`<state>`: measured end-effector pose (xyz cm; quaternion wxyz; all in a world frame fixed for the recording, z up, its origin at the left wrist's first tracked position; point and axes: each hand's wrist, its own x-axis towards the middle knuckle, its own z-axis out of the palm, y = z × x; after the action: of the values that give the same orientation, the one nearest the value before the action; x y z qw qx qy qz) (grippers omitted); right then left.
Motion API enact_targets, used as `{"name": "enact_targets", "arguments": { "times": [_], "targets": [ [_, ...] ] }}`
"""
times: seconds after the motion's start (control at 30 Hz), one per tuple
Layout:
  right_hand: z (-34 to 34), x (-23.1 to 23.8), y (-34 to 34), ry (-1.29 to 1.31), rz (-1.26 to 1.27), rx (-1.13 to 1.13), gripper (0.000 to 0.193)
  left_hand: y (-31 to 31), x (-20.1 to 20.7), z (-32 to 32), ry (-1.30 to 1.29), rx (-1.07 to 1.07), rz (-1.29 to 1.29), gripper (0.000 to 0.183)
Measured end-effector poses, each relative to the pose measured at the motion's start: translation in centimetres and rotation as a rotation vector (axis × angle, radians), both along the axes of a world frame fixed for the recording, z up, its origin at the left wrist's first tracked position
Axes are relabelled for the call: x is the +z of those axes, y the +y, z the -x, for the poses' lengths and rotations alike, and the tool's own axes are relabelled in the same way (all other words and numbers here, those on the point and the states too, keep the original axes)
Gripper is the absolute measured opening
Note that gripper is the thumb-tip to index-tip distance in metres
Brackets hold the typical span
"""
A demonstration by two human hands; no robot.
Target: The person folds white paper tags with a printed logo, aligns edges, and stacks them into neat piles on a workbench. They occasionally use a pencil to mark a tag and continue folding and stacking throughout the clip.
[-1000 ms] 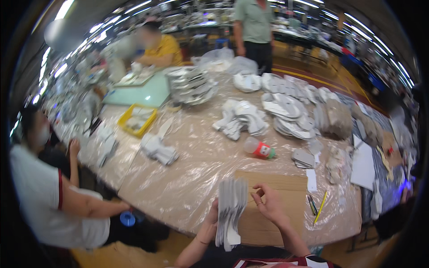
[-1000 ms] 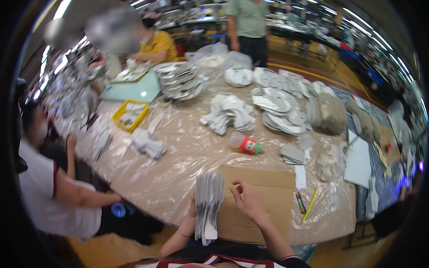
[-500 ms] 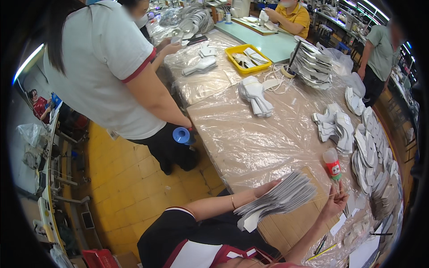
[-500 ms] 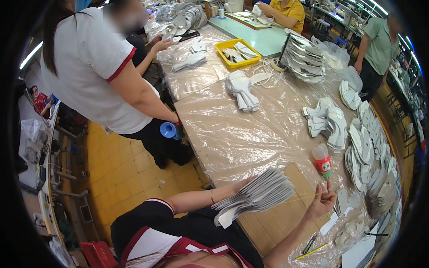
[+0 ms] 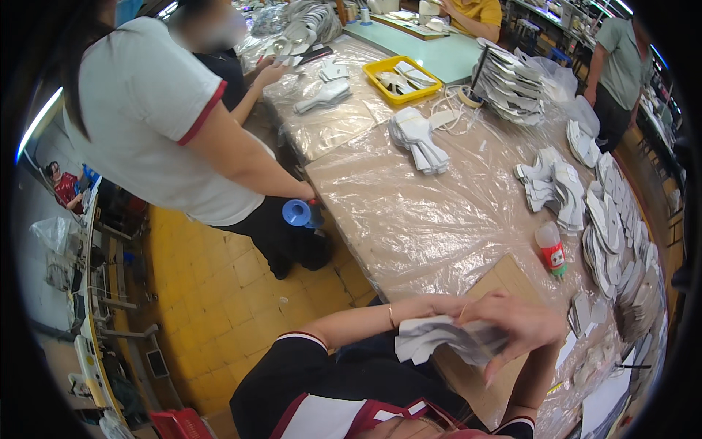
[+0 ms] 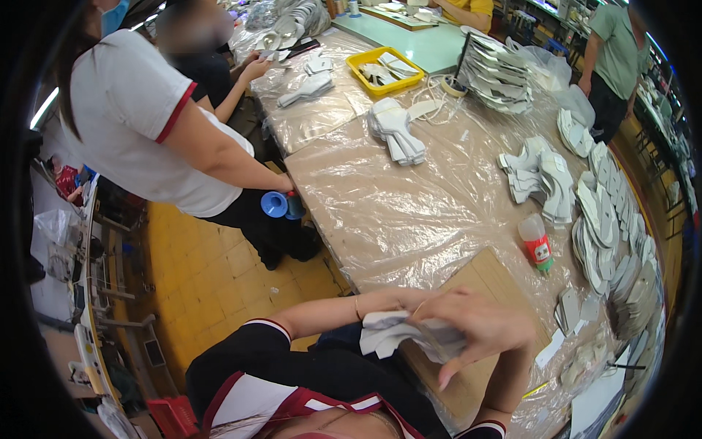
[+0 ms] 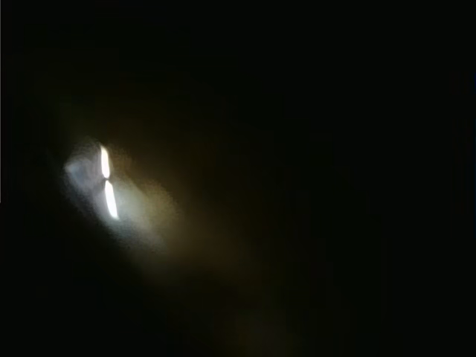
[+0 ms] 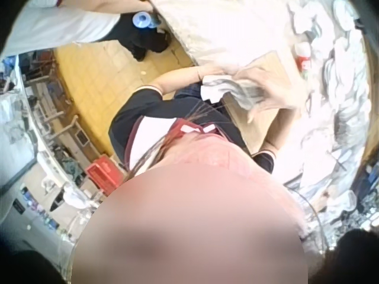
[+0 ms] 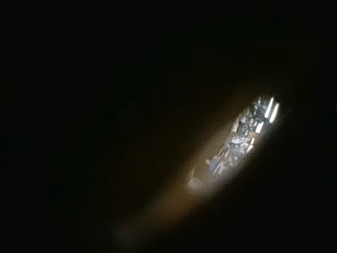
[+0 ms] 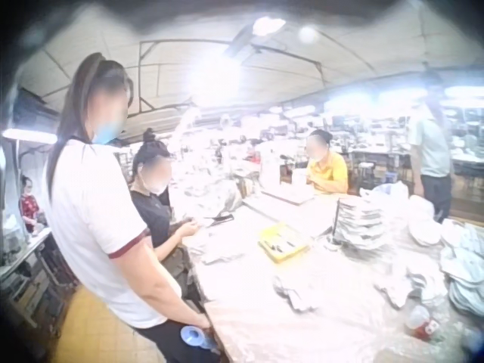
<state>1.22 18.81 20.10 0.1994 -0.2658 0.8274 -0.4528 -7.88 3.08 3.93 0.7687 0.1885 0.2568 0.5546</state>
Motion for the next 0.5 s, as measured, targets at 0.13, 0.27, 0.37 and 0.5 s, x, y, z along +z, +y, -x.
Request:
{"name": "enact_targets", "arguments": {
  "times": [0.13, 0.27, 0.37, 0.5],
  "targets": [
    [-4.2, 1.2, -0.4, -0.006, 0.474, -0.024, 0.058, -2.7, 2.4, 2.7, 0.128, 0.214, 0.186, 0.059],
    [-10.9, 0.1, -1.9, -0.224, 0.375, -0.762, 0.033, -0.4, 1.8, 6.6, -0.189, 0.381, 0.004, 0.054],
    [-13.0, -2.5, -2.3, -0.09, 0.455, -0.73, 0.035, 0.9, 0.5, 6.8, 0.139, 0.736, 0.026, 0.055],
    [-14.3, -6.3, -2.2, 0.526, 1.545, -0.748, 0.04, 1.0, 0.5, 4.5, 0.317, 0.96, 0.045, 0.051]
  ]
}}
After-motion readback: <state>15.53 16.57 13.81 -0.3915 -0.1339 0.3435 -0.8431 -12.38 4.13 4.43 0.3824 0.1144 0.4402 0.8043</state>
